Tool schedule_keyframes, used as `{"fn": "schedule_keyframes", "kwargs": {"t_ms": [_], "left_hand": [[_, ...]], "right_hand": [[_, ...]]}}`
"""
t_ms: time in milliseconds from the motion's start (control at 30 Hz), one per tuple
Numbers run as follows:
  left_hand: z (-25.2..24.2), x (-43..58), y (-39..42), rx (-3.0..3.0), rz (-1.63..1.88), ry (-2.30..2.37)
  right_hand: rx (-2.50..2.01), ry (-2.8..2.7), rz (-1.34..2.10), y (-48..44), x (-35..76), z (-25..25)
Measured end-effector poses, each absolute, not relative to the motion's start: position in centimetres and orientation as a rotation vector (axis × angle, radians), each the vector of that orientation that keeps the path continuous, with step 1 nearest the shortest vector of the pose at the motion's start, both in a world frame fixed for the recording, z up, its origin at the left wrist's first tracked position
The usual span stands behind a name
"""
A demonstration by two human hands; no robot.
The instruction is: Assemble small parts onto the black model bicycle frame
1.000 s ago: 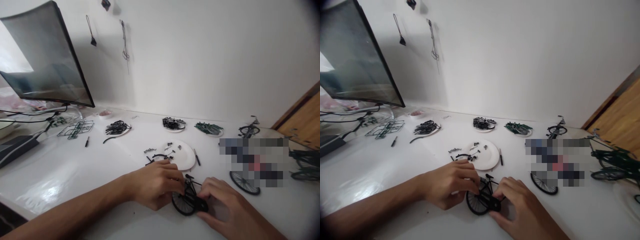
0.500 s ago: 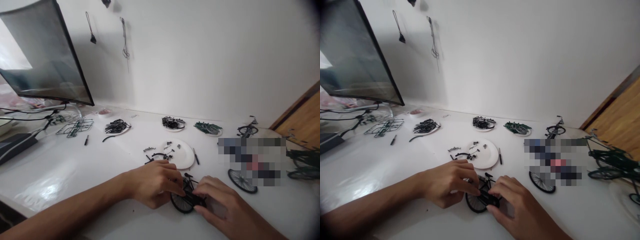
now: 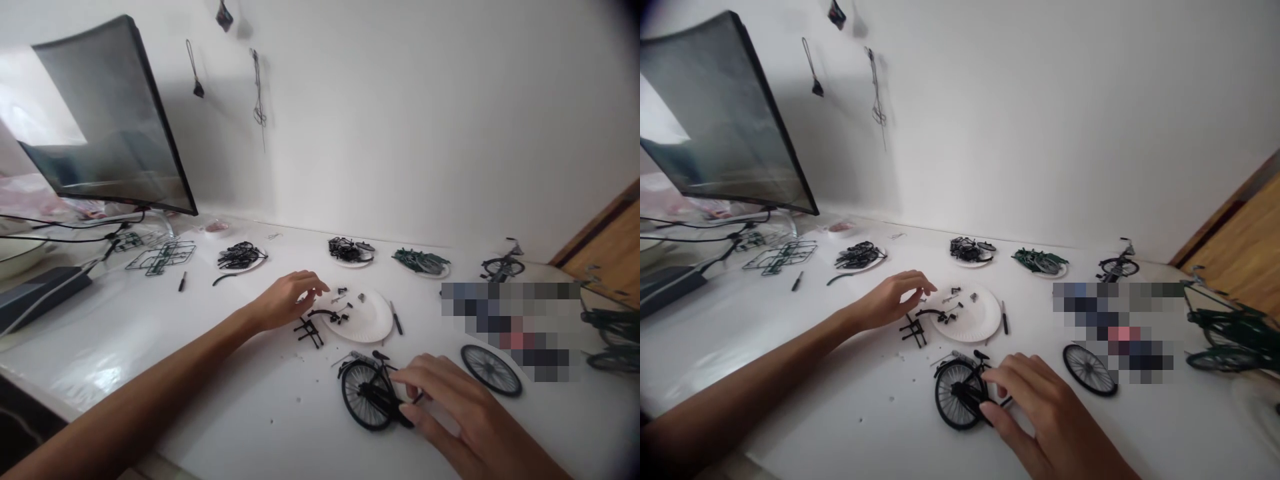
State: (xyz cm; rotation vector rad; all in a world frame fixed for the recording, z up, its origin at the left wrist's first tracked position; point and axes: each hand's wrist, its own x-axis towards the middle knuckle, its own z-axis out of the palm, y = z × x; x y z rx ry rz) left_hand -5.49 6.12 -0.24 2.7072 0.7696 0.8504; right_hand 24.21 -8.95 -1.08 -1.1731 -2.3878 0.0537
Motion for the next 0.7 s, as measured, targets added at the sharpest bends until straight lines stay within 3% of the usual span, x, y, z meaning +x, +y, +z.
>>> {"fn": "schedule_keyframes", "kwargs": {"t_ms": [267,700], "left_hand": [[-0.9,-4.6,5.1,2.733,0.772,0.75],[-0.7,2.1,3.5,3.092,0.487,0.924]], "right_hand": [[-1.262,-2.246,0.405,-8.6,23.9,-1.0],[-1.288,-1.994,0.291,-7.7,23.6,-0.5]]}}
